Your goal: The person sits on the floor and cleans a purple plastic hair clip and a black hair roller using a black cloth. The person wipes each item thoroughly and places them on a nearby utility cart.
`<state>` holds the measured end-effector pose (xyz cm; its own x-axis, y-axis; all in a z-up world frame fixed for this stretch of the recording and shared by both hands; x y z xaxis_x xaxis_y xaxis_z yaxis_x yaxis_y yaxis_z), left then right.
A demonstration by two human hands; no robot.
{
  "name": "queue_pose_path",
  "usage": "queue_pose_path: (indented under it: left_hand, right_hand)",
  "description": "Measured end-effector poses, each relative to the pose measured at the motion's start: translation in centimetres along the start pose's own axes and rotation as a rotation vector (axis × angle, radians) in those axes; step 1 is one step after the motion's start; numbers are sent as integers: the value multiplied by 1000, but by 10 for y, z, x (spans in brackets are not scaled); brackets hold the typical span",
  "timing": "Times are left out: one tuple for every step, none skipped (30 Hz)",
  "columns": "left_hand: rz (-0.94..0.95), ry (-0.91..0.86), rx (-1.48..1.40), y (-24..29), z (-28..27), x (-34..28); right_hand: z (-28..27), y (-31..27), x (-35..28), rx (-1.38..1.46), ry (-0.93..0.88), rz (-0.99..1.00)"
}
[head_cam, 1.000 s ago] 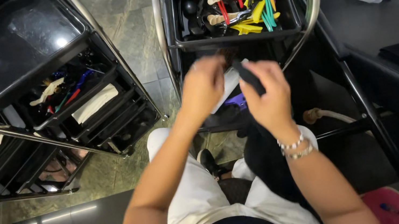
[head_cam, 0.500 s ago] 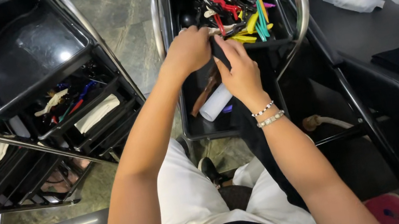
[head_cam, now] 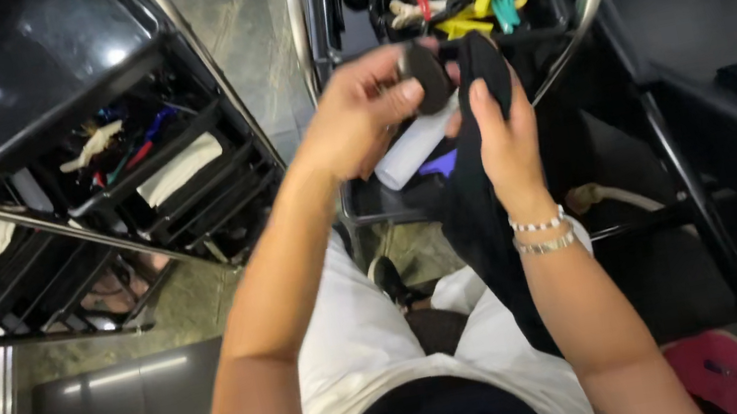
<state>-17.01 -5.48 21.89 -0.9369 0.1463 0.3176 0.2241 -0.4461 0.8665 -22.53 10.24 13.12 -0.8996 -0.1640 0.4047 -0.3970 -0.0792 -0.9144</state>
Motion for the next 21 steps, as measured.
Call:
queue_pose_path:
  left_hand:
    - [-8,7,-2,-24,-9,-4]
    - [-29,20,-98,-49,-17,-8]
    - [-48,34,-195,-73,-25,-13]
    - [-57,39,-202,-81,-25,-17]
    - [-64,67,-259,-88,-27,-22]
    - [-67,90,-315,-95,-28,-25]
    - [-72,91,-320,-105,-31,-28]
    - [-71,127,-324,-113,-37,-29]
    - [-70,164,-328,-121,-44,-30]
    - [-69,165,-328,-123,-43,-31]
    - [-52,215,-310,-125,-46,-32]
    - [-33,264,-291,-125,-50,-34]
    - [-30,266,-289,-121,-51,-34]
    - [-31,325,-327,-119,-56,-35]
    - [-31,385,-366,-117,-61,-36]
    - [-30,383,-363,-115,-61,-33]
    - [-49,389,-445,-117,-61,-29]
    - [-66,392,-527,-118,-61,-25]
    - [-62,389,-524,-122,-66,-14]
    - [-11,402,-500,-122,-74,-3]
    - [39,416,-476,-122,-82,8]
  right_hand:
    - [2,3,-9,2,-2,11]
    - [5,6,-19,49,-9,29]
    - [8,8,-28,97,-15,46]
    - [8,7,-33,94,-14,58]
    - [8,6,-38,67,-10,67]
    - [8,4,-41,39,-4,69]
    - [7,1,-44,35,-2,75]
    - [7,-3,-43,-2,3,71]
    - [7,-8,-43,-39,9,67]
    - [9,-9,-43,-38,7,67]
    - [9,-10,-44,-50,23,69]
    - [9,-11,-43,-61,37,69]
    - [8,-10,-38,-59,35,67]
    - [5,-11,-32,-121,55,41]
    - [1,-13,-26,-183,76,14]
    - [6,-10,-16,-181,77,12]
    - [8,-4,-7,-79,100,53]
    - [11,2,2,22,122,91]
    - [12,-3,9,24,122,86]
    - [10,-18,16,-32,162,-16]
    - [9,-33,22,-88,202,-118]
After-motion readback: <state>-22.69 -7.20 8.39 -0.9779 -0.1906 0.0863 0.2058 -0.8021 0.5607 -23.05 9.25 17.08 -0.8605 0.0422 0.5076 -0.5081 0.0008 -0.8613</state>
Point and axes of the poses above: each hand's wrist, its own x-axis towards the middle knuckle, its own z-axis out of the palm, y = z × x, the point moved 9 cm from there along x, towards the middle knuckle, and after that the axes turned 3 degrees about -y, right-handed, at the moved point
